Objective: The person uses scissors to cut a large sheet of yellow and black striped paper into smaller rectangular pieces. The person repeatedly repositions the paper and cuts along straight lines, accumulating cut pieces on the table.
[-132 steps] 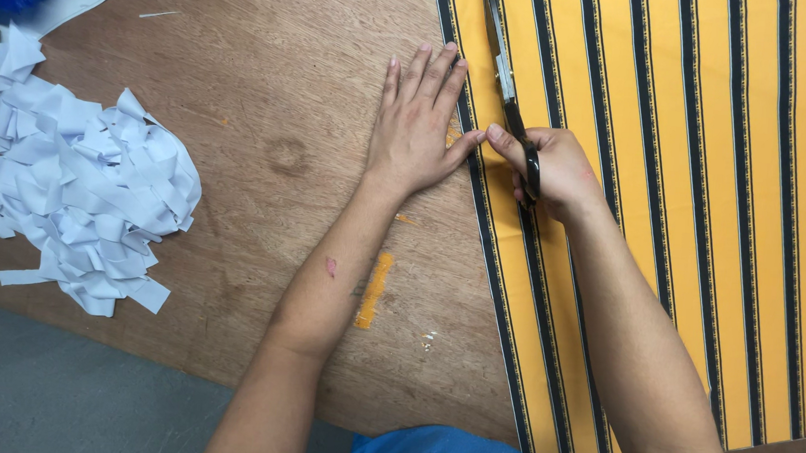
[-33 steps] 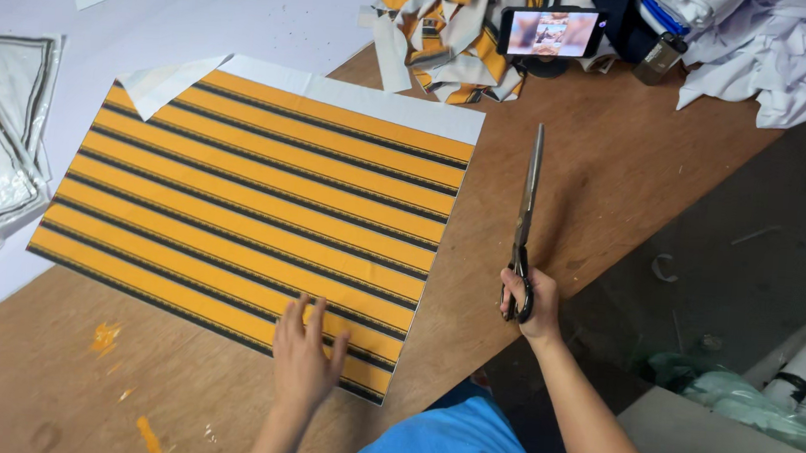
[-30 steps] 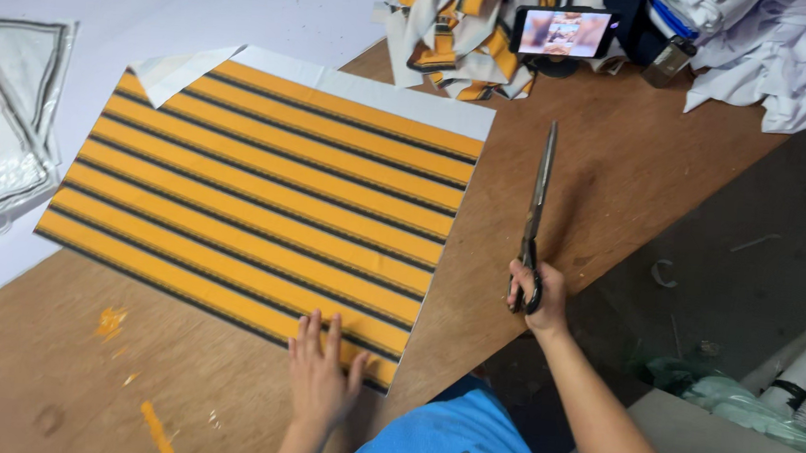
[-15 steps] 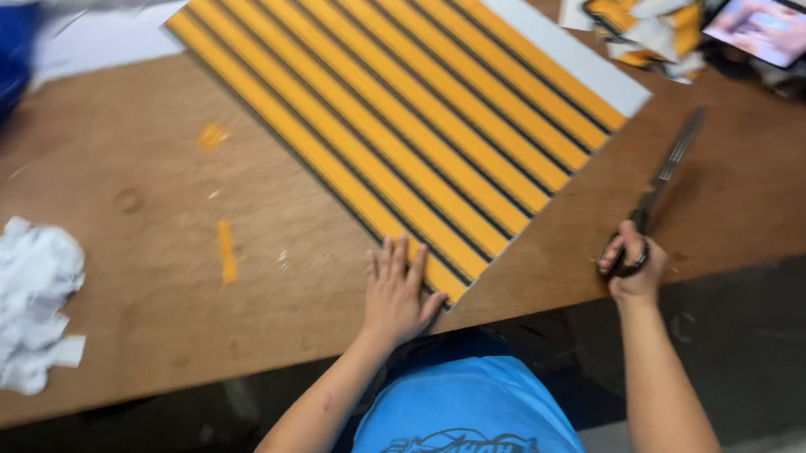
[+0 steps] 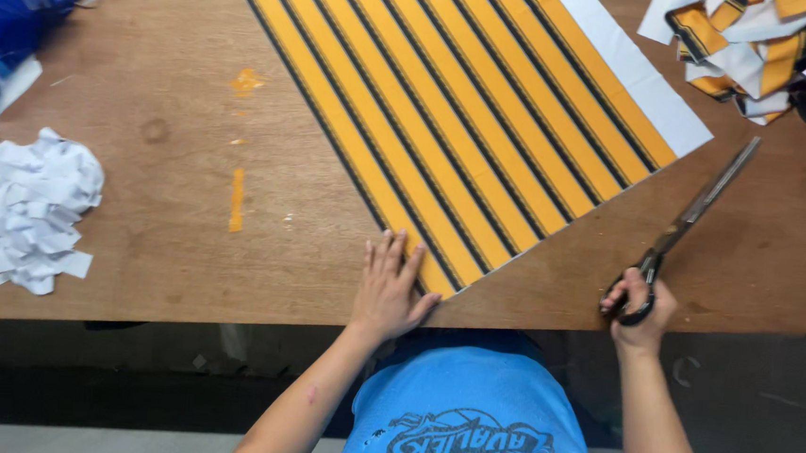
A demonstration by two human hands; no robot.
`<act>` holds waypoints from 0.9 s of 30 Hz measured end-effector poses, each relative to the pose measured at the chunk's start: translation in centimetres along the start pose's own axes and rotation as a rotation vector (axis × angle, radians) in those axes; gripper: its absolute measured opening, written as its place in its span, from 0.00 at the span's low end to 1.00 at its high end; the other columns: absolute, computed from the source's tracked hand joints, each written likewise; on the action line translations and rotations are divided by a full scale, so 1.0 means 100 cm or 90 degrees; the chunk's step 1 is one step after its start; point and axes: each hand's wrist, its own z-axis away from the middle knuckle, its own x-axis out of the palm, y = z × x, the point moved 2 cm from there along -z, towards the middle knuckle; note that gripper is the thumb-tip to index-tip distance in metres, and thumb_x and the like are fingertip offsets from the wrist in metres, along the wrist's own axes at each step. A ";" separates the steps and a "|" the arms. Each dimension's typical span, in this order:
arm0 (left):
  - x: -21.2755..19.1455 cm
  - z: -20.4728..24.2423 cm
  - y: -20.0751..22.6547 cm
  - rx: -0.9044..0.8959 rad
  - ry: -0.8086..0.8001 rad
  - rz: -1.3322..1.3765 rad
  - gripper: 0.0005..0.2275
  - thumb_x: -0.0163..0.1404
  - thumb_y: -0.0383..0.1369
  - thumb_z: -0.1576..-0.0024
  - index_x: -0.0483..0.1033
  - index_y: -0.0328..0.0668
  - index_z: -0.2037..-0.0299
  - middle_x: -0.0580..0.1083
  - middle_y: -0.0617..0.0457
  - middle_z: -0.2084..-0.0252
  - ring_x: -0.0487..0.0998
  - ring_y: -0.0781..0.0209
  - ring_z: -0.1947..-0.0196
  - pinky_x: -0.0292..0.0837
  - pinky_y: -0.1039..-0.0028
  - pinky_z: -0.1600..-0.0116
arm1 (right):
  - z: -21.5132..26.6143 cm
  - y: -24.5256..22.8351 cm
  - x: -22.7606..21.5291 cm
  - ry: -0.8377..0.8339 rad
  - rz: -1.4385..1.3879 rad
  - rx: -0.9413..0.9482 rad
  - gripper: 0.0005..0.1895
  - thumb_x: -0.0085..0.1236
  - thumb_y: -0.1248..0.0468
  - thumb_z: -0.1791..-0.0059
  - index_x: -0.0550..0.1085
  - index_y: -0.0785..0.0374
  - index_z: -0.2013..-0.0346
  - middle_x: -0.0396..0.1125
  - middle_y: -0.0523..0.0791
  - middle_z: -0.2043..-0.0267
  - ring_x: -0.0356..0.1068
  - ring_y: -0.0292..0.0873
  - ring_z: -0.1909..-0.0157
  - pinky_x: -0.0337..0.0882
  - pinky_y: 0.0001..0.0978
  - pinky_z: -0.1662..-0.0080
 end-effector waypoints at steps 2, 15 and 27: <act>-0.001 -0.003 -0.001 -0.005 0.029 0.018 0.36 0.52 0.56 0.45 0.64 0.41 0.31 0.55 0.32 0.27 0.49 0.32 0.25 0.36 0.41 0.25 | 0.004 -0.002 0.003 -0.057 0.064 -0.039 0.10 0.55 0.61 0.45 0.70 0.64 0.65 0.63 0.43 0.77 0.63 0.36 0.78 0.65 0.28 0.74; 0.000 0.009 0.002 -0.051 0.071 0.010 0.33 0.59 0.51 0.48 0.69 0.43 0.35 0.59 0.37 0.30 0.54 0.34 0.27 0.42 0.37 0.26 | 0.093 -0.068 0.066 -0.287 0.532 -0.146 0.12 0.67 0.61 0.56 0.75 0.65 0.66 0.70 0.44 0.77 0.69 0.35 0.75 0.70 0.30 0.70; -0.009 0.025 0.003 -0.034 0.090 0.041 0.35 0.59 0.52 0.48 0.68 0.40 0.34 0.58 0.33 0.29 0.54 0.33 0.27 0.44 0.39 0.25 | 0.190 -0.064 -0.024 -0.562 0.694 0.237 0.20 0.70 0.50 0.60 0.74 0.62 0.72 0.61 0.43 0.82 0.59 0.36 0.77 0.64 0.33 0.72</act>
